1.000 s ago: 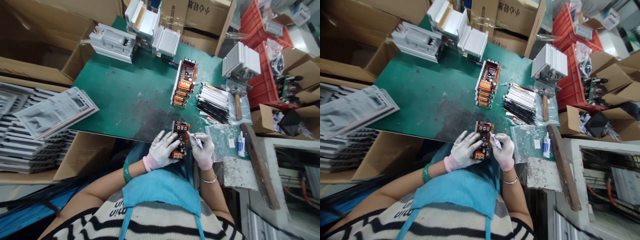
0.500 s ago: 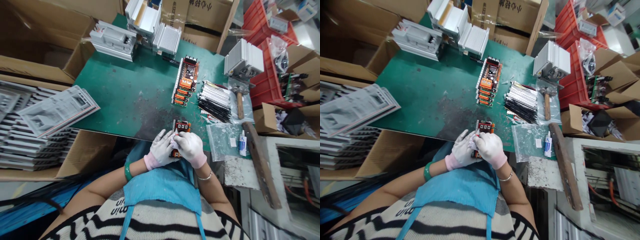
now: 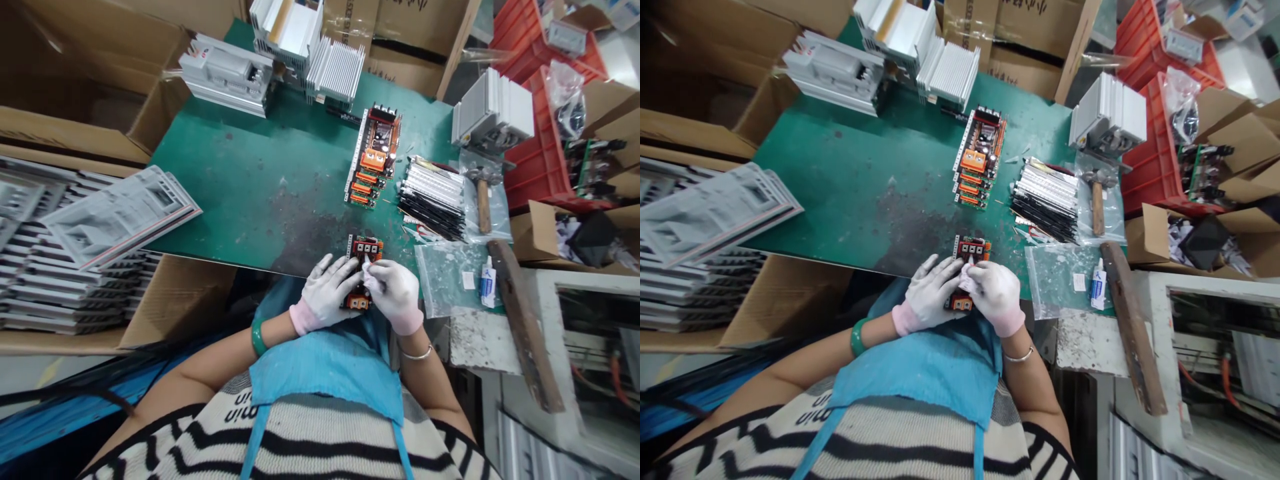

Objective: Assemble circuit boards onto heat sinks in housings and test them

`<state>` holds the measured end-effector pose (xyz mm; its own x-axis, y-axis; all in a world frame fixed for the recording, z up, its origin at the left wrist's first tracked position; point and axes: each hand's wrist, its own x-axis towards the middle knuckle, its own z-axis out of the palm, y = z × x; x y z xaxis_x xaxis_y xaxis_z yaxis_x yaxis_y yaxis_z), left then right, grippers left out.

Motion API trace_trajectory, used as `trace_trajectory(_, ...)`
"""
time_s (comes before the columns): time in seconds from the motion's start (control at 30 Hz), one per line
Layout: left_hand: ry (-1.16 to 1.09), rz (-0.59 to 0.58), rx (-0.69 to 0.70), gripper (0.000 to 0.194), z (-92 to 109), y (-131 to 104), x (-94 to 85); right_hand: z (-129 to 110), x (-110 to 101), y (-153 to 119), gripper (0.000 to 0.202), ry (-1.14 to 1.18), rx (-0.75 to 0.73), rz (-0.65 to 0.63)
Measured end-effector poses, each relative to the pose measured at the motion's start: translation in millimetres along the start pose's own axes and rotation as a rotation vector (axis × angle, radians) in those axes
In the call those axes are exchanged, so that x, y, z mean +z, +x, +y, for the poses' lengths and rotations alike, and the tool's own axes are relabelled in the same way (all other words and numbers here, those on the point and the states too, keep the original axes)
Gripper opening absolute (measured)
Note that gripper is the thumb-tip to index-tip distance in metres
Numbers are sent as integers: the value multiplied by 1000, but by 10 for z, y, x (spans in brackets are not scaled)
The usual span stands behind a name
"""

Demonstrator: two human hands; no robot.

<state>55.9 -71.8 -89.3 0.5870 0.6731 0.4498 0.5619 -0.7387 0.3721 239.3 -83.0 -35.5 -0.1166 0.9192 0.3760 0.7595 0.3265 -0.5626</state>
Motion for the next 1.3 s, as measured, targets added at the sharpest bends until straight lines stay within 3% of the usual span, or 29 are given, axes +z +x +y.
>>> trace_trajectory(0.13, 10, 16, 13, 64, 0, 7, -8, -61, -125, -232, 19, 371, 453, 186)
trace_trajectory(0.2, 11, 33, 25, 63, -3, 9, -7, -119, -159, -324, 22, 506, 597, 129)
trace_trajectory(0.27, 10, 36, 27, 63, -5, 8, -5, -165, -162, -379, 24, 533, 646, 49)
trace_trajectory(0.37, 11, 26, 14, 62, -5, 10, -4, -199, -131, -399, 24, 439, 609, -23)
trace_trajectory(0.53, 25, 46, 27, 60, 5, 23, -3, -227, -97, -335, 21, 338, 418, -78)
trace_trajectory(0.73, 41, 24, 13, 62, 3, 10, 3, -208, -161, -289, 18, 272, 304, -136)
trace_trajectory(1.0, 0, 22, 13, 67, 0, 20, -8, -95, -257, -436, 19, 275, 326, -30)
trace_trajectory(1.3, -30, 35, 22, 71, -3, 42, -23, -116, -183, -651, 12, 287, 191, 87)
